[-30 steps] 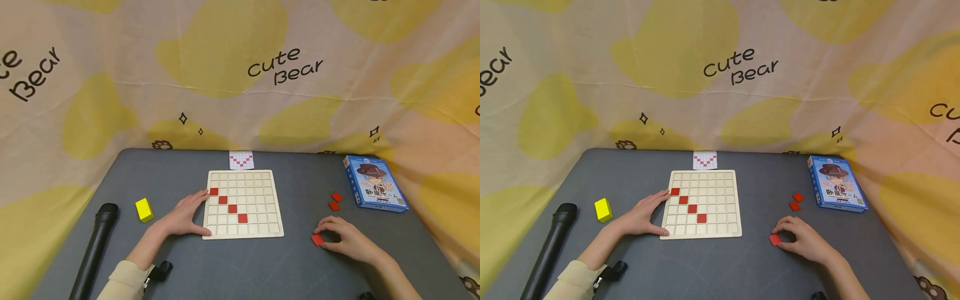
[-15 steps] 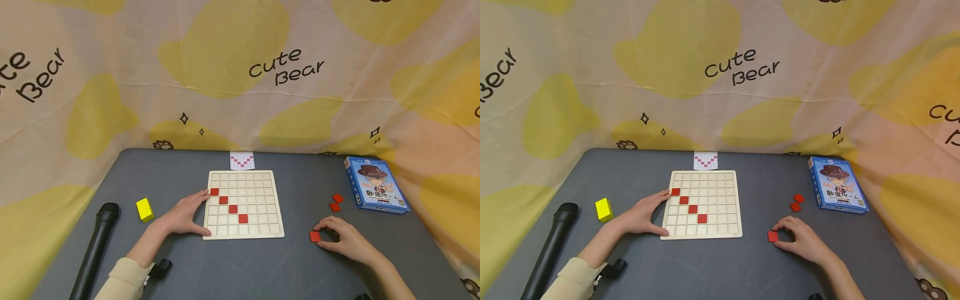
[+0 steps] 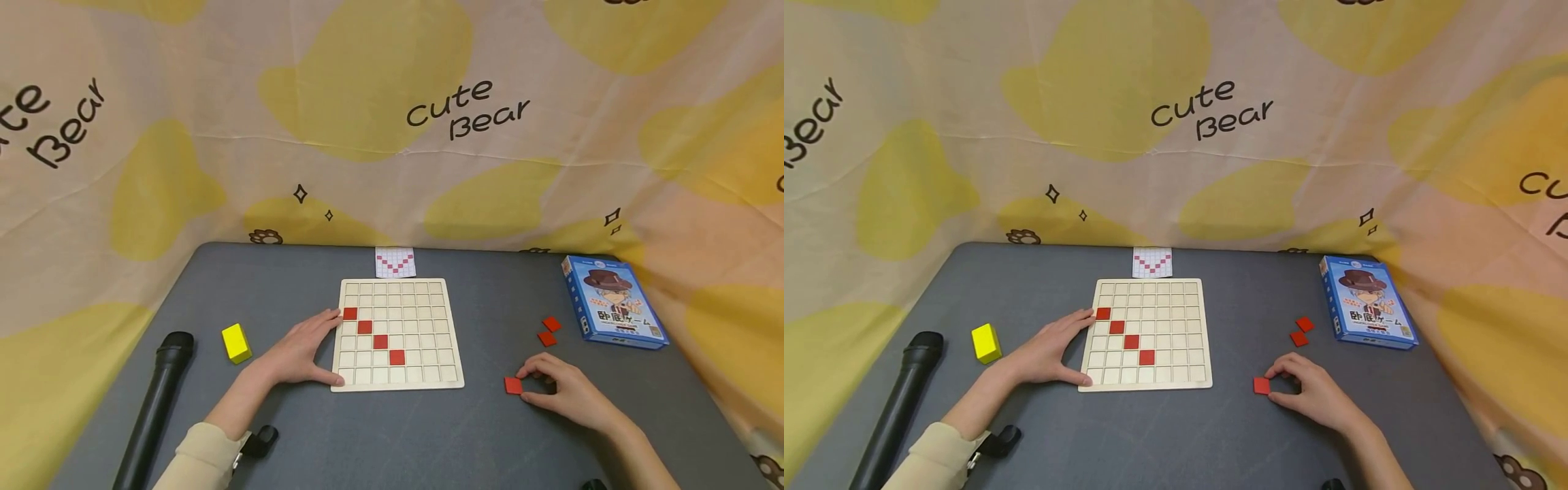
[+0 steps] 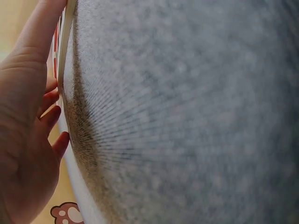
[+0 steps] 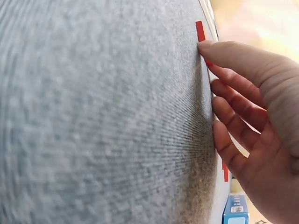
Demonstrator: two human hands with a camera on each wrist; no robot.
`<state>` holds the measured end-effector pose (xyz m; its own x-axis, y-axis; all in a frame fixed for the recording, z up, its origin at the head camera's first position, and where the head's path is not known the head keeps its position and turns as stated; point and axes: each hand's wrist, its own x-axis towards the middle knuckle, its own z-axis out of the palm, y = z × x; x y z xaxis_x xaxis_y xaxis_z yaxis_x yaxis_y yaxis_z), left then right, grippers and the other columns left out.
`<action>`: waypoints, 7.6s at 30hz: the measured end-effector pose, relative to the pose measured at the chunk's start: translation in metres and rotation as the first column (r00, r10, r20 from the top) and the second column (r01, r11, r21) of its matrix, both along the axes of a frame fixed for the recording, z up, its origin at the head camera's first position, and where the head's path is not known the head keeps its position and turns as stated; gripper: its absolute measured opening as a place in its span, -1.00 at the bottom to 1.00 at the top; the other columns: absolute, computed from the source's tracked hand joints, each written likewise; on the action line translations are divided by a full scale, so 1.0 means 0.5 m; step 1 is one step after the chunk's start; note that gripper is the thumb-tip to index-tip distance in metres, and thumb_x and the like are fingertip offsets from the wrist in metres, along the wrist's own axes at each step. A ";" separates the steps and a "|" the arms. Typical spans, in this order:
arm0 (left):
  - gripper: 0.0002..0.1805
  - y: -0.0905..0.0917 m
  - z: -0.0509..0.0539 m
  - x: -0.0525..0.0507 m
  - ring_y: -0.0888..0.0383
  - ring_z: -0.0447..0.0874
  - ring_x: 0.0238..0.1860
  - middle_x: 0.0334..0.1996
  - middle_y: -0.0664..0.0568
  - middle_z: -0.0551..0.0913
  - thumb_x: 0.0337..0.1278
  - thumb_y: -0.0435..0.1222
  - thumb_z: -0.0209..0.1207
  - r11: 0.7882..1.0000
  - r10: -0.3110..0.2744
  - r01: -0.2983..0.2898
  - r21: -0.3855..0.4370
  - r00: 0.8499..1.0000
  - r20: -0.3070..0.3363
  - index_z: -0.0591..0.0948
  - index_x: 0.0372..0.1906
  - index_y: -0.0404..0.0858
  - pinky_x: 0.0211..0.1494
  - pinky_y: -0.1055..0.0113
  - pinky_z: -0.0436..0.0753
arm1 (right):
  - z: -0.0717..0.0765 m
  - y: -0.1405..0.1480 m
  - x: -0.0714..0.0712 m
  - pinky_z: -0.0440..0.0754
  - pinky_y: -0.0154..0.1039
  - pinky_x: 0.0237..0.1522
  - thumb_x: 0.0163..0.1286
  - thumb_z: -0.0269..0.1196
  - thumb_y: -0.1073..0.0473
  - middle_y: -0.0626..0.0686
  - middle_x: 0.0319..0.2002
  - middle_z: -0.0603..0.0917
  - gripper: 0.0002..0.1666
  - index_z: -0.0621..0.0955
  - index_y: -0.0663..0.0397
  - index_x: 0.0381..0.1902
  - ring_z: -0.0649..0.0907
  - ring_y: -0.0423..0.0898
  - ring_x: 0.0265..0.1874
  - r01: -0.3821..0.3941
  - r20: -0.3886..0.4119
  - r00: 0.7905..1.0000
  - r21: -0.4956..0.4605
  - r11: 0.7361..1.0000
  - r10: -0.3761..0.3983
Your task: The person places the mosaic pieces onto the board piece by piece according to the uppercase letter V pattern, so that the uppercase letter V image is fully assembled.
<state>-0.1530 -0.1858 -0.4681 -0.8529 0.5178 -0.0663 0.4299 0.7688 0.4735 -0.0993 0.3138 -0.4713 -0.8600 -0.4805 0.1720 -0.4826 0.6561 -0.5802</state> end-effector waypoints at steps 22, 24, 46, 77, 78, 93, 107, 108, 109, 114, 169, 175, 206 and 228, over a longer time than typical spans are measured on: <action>0.29 -0.002 -0.012 -0.004 -0.08 0.08 0.47 0.50 -0.08 0.12 -0.40 0.38 0.40 1.000 0.008 -0.008 0.011 1.000 0.000 0.24 0.48 -0.23 0.43 -0.13 0.10 | -0.007 -0.089 -0.045 0.52 -0.31 -0.19 0.07 0.53 0.08 -0.30 -0.18 0.60 -0.65 0.62 -0.27 -0.20 0.53 -0.25 -0.23 0.054 -0.027 0.998 -0.033 0.998 -0.055; 0.29 -0.003 -0.012 -0.004 -0.08 0.08 0.47 0.50 -0.08 0.12 -0.41 0.38 0.40 1.000 0.009 -0.009 0.009 1.000 -0.003 0.24 0.48 -0.23 0.43 -0.13 0.10 | -0.005 -0.104 -0.052 0.53 -0.28 -0.18 0.07 0.52 0.08 -0.30 -0.19 0.60 -0.65 0.62 -0.27 -0.20 0.53 -0.23 -0.23 0.062 -0.032 0.997 -0.035 0.997 -0.063; 0.29 -0.002 -0.011 -0.002 -0.07 0.09 0.47 0.50 -0.08 0.13 -0.42 0.39 0.39 1.000 0.002 -0.002 0.008 1.000 -0.019 0.25 0.47 -0.23 0.42 -0.14 0.12 | -0.001 -0.277 -0.123 0.49 -0.20 -0.14 0.09 0.49 0.03 -0.18 -0.19 0.62 -0.71 0.66 -0.18 -0.22 0.52 -0.15 -0.19 0.018 0.019 1.000 -0.084 0.996 -0.016; 0.30 -0.006 -0.015 -0.004 -0.05 0.06 0.48 0.52 -0.05 0.09 -0.41 0.44 0.34 1.000 -0.008 0.008 0.009 1.000 -0.022 0.24 0.47 -0.21 0.42 -0.13 0.11 | -0.012 -0.304 -0.127 0.53 -0.14 -0.05 0.25 0.38 0.15 -0.13 -0.06 0.66 -0.75 0.71 -0.06 -0.09 0.58 -0.13 -0.10 -0.005 -0.004 1.000 -0.154 0.988 0.004; 0.30 -0.006 -0.016 -0.004 -0.05 0.06 0.48 0.52 -0.05 0.09 -0.41 0.44 0.34 1.000 -0.008 0.008 0.009 1.000 -0.024 0.24 0.47 -0.21 0.42 -0.13 0.11 | -0.012 -0.300 -0.127 0.54 -0.19 -0.13 0.26 0.37 0.17 -0.15 -0.10 0.66 -0.76 0.72 -0.06 -0.09 0.58 -0.15 -0.18 -0.002 -0.006 1.000 -0.171 0.985 0.001; 0.28 -0.009 -0.021 -0.002 -0.07 0.08 0.47 0.50 -0.08 0.12 -0.38 0.43 0.33 1.000 -0.014 0.015 0.019 0.999 -0.042 0.25 0.46 -0.24 0.42 -0.13 0.13 | -0.007 -0.183 -0.114 0.48 -0.33 -0.49 0.31 0.34 0.22 -0.17 -0.33 0.68 -0.89 0.74 -0.05 -0.23 0.50 -0.23 -0.55 0.185 -0.025 0.981 -0.181 0.966 -0.192; 0.25 -0.010 -0.029 -0.001 -0.07 0.10 0.47 0.49 -0.09 0.15 -0.36 0.42 0.34 0.999 -0.022 0.026 0.044 0.996 -0.082 0.28 0.44 -0.25 0.39 -0.14 0.17 | -0.011 -0.050 -0.098 0.49 -0.33 -0.42 0.30 0.33 0.30 -0.09 -0.28 0.71 -0.86 0.73 -0.01 -0.21 0.51 -0.28 -0.46 0.248 -0.119 0.959 -0.091 0.964 -0.258; 0.26 -0.010 -0.028 -0.001 -0.07 0.10 0.47 0.49 -0.09 0.15 -0.36 0.43 0.34 0.999 -0.021 0.024 0.042 0.997 -0.078 0.28 0.44 -0.25 0.40 -0.13 0.16 | -0.009 -0.041 -0.095 0.48 -0.33 -0.43 0.30 0.32 0.30 -0.09 -0.29 0.71 -0.85 0.73 -0.01 -0.21 0.51 -0.28 -0.47 0.257 -0.123 0.956 -0.082 0.963 -0.266; 0.26 -0.009 -0.028 -0.001 -0.07 0.10 0.47 0.49 -0.09 0.15 -0.36 0.43 0.33 0.999 -0.021 0.024 0.041 0.997 -0.077 0.28 0.44 -0.25 0.40 -0.14 0.16 | -0.008 -0.032 -0.093 0.46 -0.33 -0.43 0.29 0.32 0.30 -0.08 -0.30 0.71 -0.85 0.73 -0.01 -0.20 0.49 -0.28 -0.47 0.265 -0.129 0.953 -0.073 0.962 -0.273; 0.26 -0.009 -0.025 -0.001 -0.09 0.11 0.46 0.49 -0.10 0.14 -0.35 0.42 0.33 0.999 -0.023 0.026 0.036 0.997 -0.077 0.27 0.45 -0.27 0.39 -0.15 0.16 | 0.003 0.009 -0.082 0.48 -0.33 -0.38 0.28 0.31 0.34 -0.01 -0.26 0.72 -0.82 0.73 0.01 -0.20 0.55 -0.23 -0.41 0.308 -0.165 0.936 -0.036 0.951 -0.309; 0.27 -0.011 -0.026 -0.001 -0.07 0.08 0.48 0.51 -0.06 0.12 -0.38 0.43 0.34 0.999 -0.015 0.018 0.032 0.998 -0.067 0.25 0.46 -0.23 0.41 -0.13 0.13 | -0.004 -0.038 -0.131 0.48 -0.24 -0.34 0.21 0.42 0.19 0.01 -0.26 0.67 -0.71 0.71 0.07 -0.09 0.55 -0.12 -0.35 0.290 -0.104 0.952 -0.008 0.957 -0.289; 0.27 -0.010 -0.024 -0.001 -0.07 0.08 0.47 0.50 -0.07 0.12 -0.37 0.42 0.35 0.999 -0.013 0.015 0.031 0.998 -0.064 0.26 0.46 -0.23 0.41 -0.13 0.13 | -0.001 -0.091 -0.145 0.53 -0.18 -0.27 0.23 0.42 0.16 0.01 -0.21 0.68 -0.72 0.71 0.04 -0.09 0.57 -0.10 -0.32 0.272 -0.040 0.961 -0.031 0.962 -0.273; 0.28 -0.009 -0.026 0.000 -0.06 0.06 0.48 0.51 -0.05 0.10 -0.38 0.43 0.34 0.999 -0.012 0.013 0.032 0.999 -0.048 0.24 0.47 -0.22 0.41 -0.14 0.11 | 0.002 -0.297 -0.181 0.49 -0.29 -0.33 0.20 0.41 0.23 -0.06 -0.29 0.63 -0.74 0.70 0.03 -0.11 0.51 -0.15 -0.38 0.007 -0.022 1.000 -0.084 0.996 -0.008; 0.28 -0.009 -0.023 0.001 -0.06 0.07 0.48 0.51 -0.06 0.11 -0.38 0.41 0.35 1.000 -0.012 0.014 0.028 0.998 -0.056 0.24 0.47 -0.23 0.42 -0.12 0.11 | -0.004 -0.255 -0.171 0.50 -0.26 -0.32 0.22 0.42 0.19 -0.09 -0.12 0.66 -0.72 0.71 -0.04 -0.09 0.55 -0.10 -0.26 0.075 -0.060 0.995 -0.137 0.988 -0.084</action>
<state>-0.1524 -0.1901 -0.4796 -0.8481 0.5298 -0.0041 0.4660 0.7497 0.4698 -0.1847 0.1865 -0.4732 -0.8793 -0.3797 0.2874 -0.4717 0.6120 -0.6348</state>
